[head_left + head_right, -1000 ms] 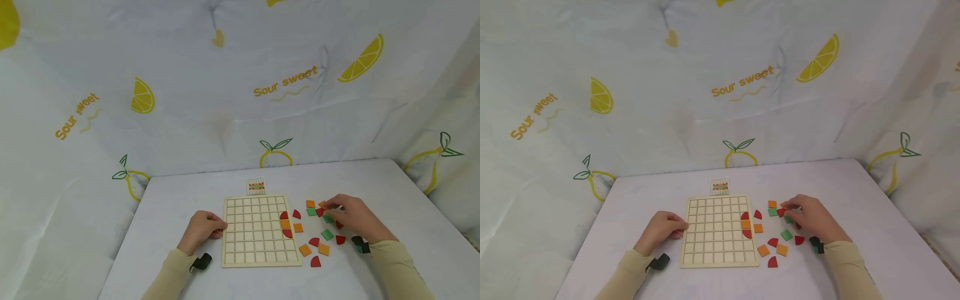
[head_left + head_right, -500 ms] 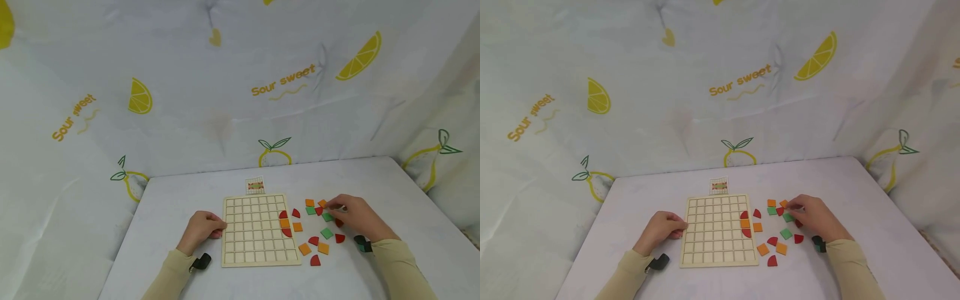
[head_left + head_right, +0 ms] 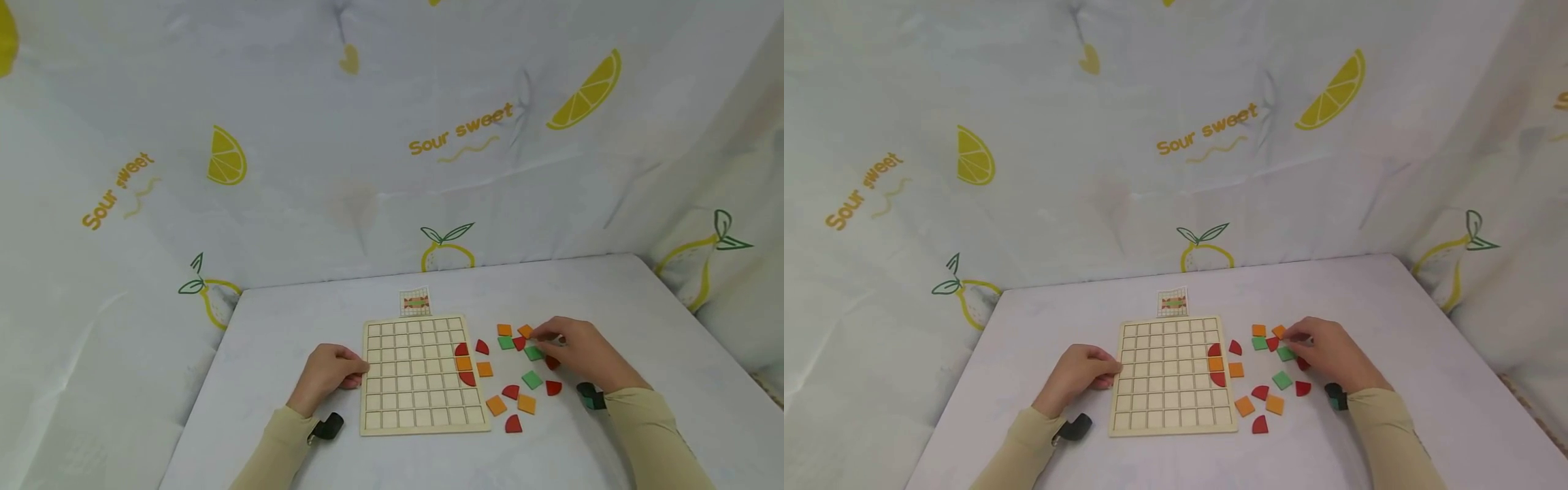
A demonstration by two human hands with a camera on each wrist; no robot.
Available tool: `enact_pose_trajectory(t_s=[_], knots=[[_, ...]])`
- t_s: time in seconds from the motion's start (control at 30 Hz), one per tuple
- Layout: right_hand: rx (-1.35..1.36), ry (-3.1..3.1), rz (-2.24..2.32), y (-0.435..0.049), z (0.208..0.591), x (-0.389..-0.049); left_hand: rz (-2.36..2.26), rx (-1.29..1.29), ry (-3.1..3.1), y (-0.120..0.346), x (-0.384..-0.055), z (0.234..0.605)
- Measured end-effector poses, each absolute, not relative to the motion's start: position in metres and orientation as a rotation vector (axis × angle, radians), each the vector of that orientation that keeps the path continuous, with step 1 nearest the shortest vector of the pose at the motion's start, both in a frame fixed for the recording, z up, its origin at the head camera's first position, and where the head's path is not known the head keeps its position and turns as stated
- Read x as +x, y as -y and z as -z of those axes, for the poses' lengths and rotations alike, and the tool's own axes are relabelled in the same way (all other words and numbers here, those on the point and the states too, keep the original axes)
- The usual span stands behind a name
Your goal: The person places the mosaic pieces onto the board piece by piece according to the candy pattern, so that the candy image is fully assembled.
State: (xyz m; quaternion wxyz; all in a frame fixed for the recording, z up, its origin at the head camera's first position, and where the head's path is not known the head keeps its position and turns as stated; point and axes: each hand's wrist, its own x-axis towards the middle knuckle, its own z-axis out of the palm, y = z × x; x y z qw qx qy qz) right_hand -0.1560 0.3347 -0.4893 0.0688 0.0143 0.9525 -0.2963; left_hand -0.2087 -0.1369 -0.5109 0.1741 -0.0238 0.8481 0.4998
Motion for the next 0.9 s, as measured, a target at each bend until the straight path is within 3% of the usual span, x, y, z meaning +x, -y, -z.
enact_pose_trajectory(t_s=[0.9], knots=[[0.043, -2.847, 0.856, -0.3349, 0.4948, -0.1614, -1.430, -0.083, -2.393, 0.1367, -0.2078, 0.5076]])
